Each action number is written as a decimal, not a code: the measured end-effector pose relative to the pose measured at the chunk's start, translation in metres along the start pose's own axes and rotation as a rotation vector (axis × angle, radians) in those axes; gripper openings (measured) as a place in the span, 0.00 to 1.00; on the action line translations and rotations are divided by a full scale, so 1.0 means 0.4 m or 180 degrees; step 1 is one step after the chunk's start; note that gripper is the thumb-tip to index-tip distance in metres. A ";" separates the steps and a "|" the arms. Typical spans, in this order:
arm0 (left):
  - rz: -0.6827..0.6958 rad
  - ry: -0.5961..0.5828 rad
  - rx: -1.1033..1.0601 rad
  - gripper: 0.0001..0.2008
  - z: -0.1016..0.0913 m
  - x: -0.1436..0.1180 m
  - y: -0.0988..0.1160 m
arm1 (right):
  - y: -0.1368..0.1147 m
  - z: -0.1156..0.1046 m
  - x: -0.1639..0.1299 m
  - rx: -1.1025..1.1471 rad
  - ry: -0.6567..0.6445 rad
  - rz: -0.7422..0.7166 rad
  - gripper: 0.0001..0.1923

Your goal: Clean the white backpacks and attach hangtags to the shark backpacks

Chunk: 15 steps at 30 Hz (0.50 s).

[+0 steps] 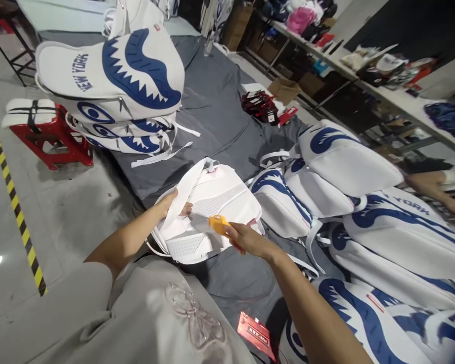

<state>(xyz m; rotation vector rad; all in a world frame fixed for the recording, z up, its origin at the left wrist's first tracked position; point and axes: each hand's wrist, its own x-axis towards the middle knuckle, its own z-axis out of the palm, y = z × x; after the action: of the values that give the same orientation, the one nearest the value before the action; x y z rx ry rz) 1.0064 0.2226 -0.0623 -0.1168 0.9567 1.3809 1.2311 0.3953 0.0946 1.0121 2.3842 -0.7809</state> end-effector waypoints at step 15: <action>0.0805 0.0987 0.2041 0.31 0.072 -0.025 -0.042 | -0.069 -0.082 -0.059 0.0105 0.0616 -0.0153 0.25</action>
<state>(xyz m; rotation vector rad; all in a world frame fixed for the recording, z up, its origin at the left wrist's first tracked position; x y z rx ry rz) 1.0364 0.2277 -0.0451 0.2910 1.6780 1.2364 1.2201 0.3887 0.1418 1.0918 2.5753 -0.7733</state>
